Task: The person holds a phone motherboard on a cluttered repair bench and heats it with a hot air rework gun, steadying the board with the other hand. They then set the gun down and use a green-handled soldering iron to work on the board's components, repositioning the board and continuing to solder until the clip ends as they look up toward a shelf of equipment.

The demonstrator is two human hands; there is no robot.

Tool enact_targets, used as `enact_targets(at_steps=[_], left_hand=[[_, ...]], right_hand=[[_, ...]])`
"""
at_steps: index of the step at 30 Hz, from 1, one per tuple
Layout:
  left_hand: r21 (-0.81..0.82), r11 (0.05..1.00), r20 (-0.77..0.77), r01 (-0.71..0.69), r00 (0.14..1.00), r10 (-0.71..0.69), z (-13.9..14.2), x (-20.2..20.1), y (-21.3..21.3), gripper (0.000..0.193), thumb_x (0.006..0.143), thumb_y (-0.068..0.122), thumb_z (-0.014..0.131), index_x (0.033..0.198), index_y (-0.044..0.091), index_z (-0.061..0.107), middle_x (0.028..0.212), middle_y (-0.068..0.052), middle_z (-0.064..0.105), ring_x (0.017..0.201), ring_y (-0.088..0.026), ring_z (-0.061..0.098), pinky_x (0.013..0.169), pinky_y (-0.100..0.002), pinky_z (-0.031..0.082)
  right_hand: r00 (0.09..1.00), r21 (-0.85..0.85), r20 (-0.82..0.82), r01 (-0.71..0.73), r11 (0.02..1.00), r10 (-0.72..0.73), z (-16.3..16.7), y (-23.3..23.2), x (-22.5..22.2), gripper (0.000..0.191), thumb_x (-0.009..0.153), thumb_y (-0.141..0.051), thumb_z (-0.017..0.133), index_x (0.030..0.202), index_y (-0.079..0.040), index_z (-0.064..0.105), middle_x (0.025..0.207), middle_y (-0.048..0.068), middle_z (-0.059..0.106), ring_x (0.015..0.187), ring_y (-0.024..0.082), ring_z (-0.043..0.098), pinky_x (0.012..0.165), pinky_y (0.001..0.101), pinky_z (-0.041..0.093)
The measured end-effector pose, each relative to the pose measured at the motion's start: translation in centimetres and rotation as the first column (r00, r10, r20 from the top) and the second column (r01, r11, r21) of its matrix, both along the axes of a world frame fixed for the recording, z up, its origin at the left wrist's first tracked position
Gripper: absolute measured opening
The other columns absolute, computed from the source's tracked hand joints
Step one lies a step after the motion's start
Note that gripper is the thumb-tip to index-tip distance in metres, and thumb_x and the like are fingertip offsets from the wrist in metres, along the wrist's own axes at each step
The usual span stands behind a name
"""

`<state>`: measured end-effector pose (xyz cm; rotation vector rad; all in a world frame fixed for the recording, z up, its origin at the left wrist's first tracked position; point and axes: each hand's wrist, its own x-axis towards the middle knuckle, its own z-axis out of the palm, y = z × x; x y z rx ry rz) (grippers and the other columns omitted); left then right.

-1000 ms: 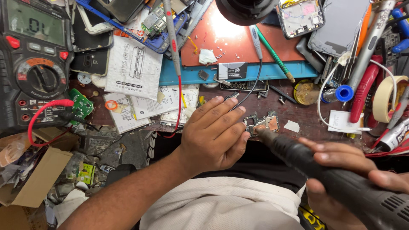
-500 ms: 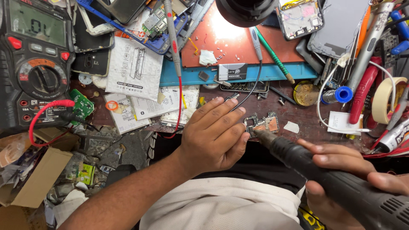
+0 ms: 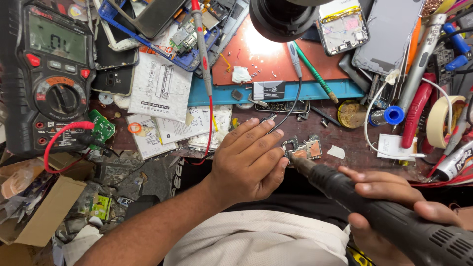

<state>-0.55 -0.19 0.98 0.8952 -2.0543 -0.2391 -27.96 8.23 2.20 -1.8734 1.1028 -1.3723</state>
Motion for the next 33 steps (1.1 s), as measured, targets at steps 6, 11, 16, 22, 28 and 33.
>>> enact_targets(at_steps=[6,11,16,22,28,33], left_hand=[[-0.003,1.0,0.006,-0.007,1.0,0.007,0.1,0.0,0.0,0.016,0.099,0.02,0.066,0.094,0.006,0.071,0.116,-0.014,0.073,0.121,-0.03,0.068,0.114,-0.047,0.048],[-0.004,1.0,0.003,0.001,1.0,-0.001,0.1,0.0,-0.1,0.016,0.099,0.02,0.066,0.094,0.006,0.071,0.116,-0.014,0.073,0.121,-0.03,0.068,0.114,-0.047,0.048],[-0.004,1.0,0.004,0.001,1.0,-0.001,0.0,0.0,0.0,0.016,0.099,0.02,0.066,0.096,0.005,0.071,0.117,-0.014,0.073,0.121,-0.03,0.068,0.114,-0.047,0.047],[0.0,1.0,0.013,-0.006,1.0,0.006,0.1,0.0,0.0,0.015,0.099,0.02,0.066,0.095,0.006,0.071,0.116,-0.014,0.073,0.121,-0.03,0.068,0.114,-0.047,0.048],[-0.002,1.0,0.002,-0.006,1.0,0.006,0.2,0.0,0.0,0.015,0.099,0.019,0.066,0.096,0.006,0.071,0.116,-0.014,0.073,0.121,-0.03,0.068,0.114,-0.047,0.048],[0.0,1.0,-0.01,-0.001,1.0,0.001,0.1,-0.1,-0.1,0.015,0.098,0.019,0.067,0.096,0.005,0.071,0.116,-0.014,0.073,0.121,-0.03,0.068,0.114,-0.047,0.048]], right_hand=[[0.996,0.026,-0.066,0.055,0.998,-0.054,0.1,-0.1,-0.1,0.077,0.085,-0.008,0.073,0.146,-0.026,0.029,0.116,0.017,0.065,0.106,0.034,0.071,0.096,0.062,0.06],[0.992,-0.012,-0.043,0.116,0.993,-0.117,-0.6,0.3,-0.3,0.077,0.093,-0.009,0.074,0.148,-0.026,0.023,0.118,0.016,0.063,0.109,0.032,0.069,0.099,0.0605,0.058],[0.999,0.026,-0.002,0.033,0.999,-0.033,-0.4,0.7,-0.6,0.079,0.096,-0.011,0.076,0.153,-0.028,0.024,0.12,0.015,0.065,0.112,0.031,0.07,0.103,0.0612,0.059],[0.998,-0.044,0.004,0.058,0.997,-0.058,-0.7,0.0,0.0,0.065,0.103,-0.014,0.074,0.15,-0.023,0.03,0.122,0.012,0.065,0.109,0.025,0.067,0.102,0.0528,0.061],[0.971,-0.007,-0.126,0.204,0.979,-0.203,-1.1,1.0,-1.2,0.051,0.111,-0.021,0.069,0.15,-0.015,0.035,0.12,0.01,0.057,0.106,0.022,0.065,0.102,0.0467,0.058],[0.963,-0.087,-0.104,0.239,0.967,-0.248,-2.3,0.9,-1.6,0.066,0.115,-0.022,0.067,0.161,-0.024,0.02,0.126,0.011,0.057,0.106,0.021,0.064,0.102,0.045,0.059]])
